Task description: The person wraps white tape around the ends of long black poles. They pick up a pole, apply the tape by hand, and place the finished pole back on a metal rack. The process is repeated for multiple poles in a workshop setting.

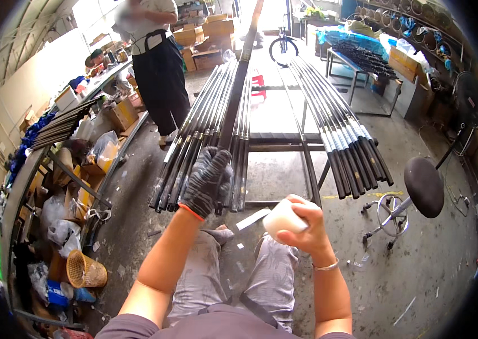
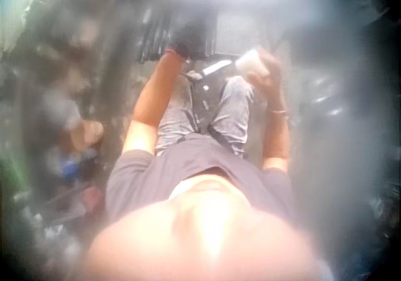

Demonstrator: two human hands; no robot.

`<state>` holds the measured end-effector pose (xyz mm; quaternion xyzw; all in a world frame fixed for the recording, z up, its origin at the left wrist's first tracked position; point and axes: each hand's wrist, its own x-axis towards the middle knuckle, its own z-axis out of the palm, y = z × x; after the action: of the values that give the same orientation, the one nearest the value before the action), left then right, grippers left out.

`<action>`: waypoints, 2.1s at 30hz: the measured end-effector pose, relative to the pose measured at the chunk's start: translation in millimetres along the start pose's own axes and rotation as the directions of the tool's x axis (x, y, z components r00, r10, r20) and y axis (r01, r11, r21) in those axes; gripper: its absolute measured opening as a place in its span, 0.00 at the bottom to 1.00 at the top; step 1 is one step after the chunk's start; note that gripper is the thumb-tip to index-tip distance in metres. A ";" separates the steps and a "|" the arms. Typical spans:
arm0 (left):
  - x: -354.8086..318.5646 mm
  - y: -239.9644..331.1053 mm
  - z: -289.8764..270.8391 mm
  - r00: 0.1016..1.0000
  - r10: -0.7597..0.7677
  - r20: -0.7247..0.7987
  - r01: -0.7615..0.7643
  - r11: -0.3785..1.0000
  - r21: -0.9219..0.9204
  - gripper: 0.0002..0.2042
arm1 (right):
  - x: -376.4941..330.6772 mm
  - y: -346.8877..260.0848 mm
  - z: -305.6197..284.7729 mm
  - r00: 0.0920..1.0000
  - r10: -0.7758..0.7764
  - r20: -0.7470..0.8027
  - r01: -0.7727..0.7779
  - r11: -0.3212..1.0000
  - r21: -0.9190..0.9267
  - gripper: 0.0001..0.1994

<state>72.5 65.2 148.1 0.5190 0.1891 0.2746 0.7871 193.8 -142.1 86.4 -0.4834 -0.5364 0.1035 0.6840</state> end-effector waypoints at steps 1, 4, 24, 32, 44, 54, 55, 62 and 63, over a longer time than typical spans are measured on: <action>0.7 0.3 -6.9 1.000 0.024 -0.017 -0.023 1.000 0.020 0.17 | -10.2 0.5 -1.4 0.997 0.082 0.002 -0.082 0.997 -0.003 0.23; -1.3 -5.9 -20.7 0.979 0.127 -0.159 -0.069 0.941 0.330 0.14 | -45.0 4.1 -6.8 0.959 0.283 -0.004 -0.283 0.958 -0.042 0.22; 57.4 -60.6 -62.4 0.920 0.388 -0.064 0.104 -0.083 0.991 0.18 | -127.3 20.4 -36.2 0.791 0.583 -0.185 -0.592 0.806 0.007 0.19; 64.3 -78.7 -63.6 0.913 0.392 0.116 0.031 -0.349 0.937 0.18 | -137.5 35.0 -39.2 0.765 0.599 -0.236 -0.591 0.799 0.110 0.21; 29.7 -76.9 -20.1 0.810 0.399 0.431 -0.289 -0.367 0.884 0.25 | -140.3 38.2 -76.0 0.684 0.459 -0.568 -0.325 0.888 0.326 0.34; 47.0 -220.8 104.4 0.834 -0.540 0.112 0.544 0.839 -0.010 0.36 | -143.5 17.8 -67.8 0.669 0.526 -0.525 -0.353 0.847 0.399 0.37; 56.5 -227.7 109.2 0.813 -0.568 0.130 0.580 0.809 -0.093 0.29 | -142.3 16.5 -67.0 0.672 0.528 -0.518 -0.364 0.846 0.391 0.37; 30.4 -182.7 103.7 0.902 -0.429 -0.052 0.427 0.903 -0.048 0.11 | -144.9 11.2 -66.1 0.649 0.549 -0.527 -0.417 0.836 0.357 0.38; 11.8 -172.0 92.8 0.910 -0.410 -0.066 0.411 0.911 0.008 0.11 | -146.4 12.4 -65.1 0.652 0.552 -0.520 -0.420 0.834 0.358 0.37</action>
<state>176.4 -47.0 25.7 0.4672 0.3213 0.1171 0.8154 193.7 -268.3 -13.2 -0.5431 -0.1256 0.1789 0.8107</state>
